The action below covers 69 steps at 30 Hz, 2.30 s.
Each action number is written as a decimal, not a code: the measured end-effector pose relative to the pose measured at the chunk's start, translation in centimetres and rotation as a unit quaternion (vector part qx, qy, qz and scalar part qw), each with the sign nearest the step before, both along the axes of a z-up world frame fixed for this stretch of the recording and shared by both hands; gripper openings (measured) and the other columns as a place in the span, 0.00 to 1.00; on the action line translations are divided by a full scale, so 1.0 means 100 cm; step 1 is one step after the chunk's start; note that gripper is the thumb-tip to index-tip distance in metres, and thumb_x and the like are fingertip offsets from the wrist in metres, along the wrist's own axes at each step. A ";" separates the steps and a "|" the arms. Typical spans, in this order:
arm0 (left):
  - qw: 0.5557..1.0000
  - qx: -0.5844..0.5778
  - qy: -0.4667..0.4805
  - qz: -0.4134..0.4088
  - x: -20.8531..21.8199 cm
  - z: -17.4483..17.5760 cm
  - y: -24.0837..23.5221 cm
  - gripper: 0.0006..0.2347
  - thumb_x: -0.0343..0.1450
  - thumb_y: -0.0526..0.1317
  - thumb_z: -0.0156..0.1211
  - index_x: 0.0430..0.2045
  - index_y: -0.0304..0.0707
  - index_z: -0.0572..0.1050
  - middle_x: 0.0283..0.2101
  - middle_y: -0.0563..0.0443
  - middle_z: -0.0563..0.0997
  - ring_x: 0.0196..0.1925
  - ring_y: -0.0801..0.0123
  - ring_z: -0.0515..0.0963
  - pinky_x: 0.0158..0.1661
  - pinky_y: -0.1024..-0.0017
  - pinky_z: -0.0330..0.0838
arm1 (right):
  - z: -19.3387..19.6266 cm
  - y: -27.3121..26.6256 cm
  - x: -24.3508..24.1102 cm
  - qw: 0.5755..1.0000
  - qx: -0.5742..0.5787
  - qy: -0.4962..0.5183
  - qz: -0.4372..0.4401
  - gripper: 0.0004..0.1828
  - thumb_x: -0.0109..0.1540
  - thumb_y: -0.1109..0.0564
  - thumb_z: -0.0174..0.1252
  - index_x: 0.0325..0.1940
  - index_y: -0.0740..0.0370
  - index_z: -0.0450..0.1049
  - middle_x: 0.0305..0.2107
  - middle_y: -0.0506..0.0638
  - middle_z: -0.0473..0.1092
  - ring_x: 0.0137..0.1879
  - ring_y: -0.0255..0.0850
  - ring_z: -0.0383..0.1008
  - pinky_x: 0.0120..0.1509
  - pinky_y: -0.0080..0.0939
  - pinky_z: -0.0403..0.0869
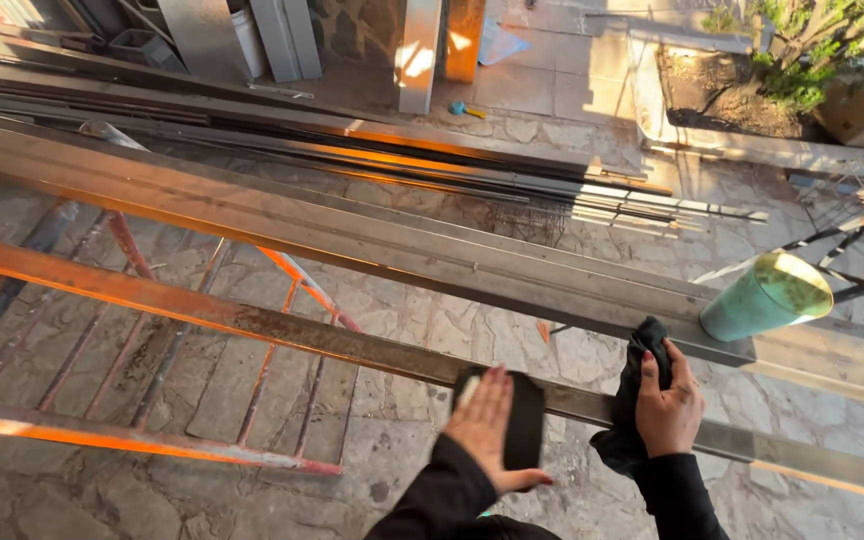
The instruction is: Sanding and cleaning the surface of long metal beams using a sanding block and a cloth.
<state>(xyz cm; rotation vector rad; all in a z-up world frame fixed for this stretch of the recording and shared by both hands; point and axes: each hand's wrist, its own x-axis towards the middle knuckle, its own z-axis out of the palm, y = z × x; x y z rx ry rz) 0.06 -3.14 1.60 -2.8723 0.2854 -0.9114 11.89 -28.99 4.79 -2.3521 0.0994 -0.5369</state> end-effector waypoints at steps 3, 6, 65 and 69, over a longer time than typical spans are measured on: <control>0.993 -0.035 0.054 0.097 0.026 -0.045 0.058 0.61 0.59 0.87 0.16 0.72 0.22 0.44 0.78 0.32 0.44 0.81 0.50 0.42 0.76 0.51 0.34 | 0.000 -0.002 0.004 1.000 -0.014 -0.006 0.005 0.26 0.70 0.45 0.51 0.67 0.61 0.73 0.55 0.64 0.74 0.60 0.62 0.72 0.59 0.57 0.69; 0.908 -0.102 0.391 0.116 0.079 0.017 0.045 0.64 0.54 0.86 0.12 0.71 0.19 0.36 0.78 0.28 0.34 0.81 0.47 0.35 0.73 0.48 0.23 | 0.005 0.002 -0.001 1.000 0.004 0.003 0.008 0.26 0.70 0.45 0.50 0.67 0.61 0.72 0.56 0.63 0.74 0.60 0.61 0.72 0.58 0.56 0.69; 0.907 -0.091 0.411 0.016 0.051 0.084 -0.010 0.58 0.55 0.83 0.31 0.66 0.25 0.44 0.67 0.31 0.48 0.68 0.46 0.51 0.66 0.55 0.46 | 0.011 0.007 0.000 1.000 0.017 -0.014 0.015 0.23 0.69 0.47 0.52 0.64 0.58 0.73 0.53 0.61 0.75 0.56 0.60 0.74 0.56 0.56 0.70; 0.998 0.013 0.042 -0.034 0.004 0.005 -0.026 0.68 0.53 0.92 0.25 0.73 0.23 0.33 0.79 0.31 0.31 0.81 0.53 0.33 0.76 0.58 0.26 | 0.013 0.004 -0.001 1.000 0.017 -0.014 0.018 0.22 0.69 0.48 0.51 0.64 0.59 0.73 0.54 0.60 0.75 0.57 0.59 0.74 0.58 0.55 0.69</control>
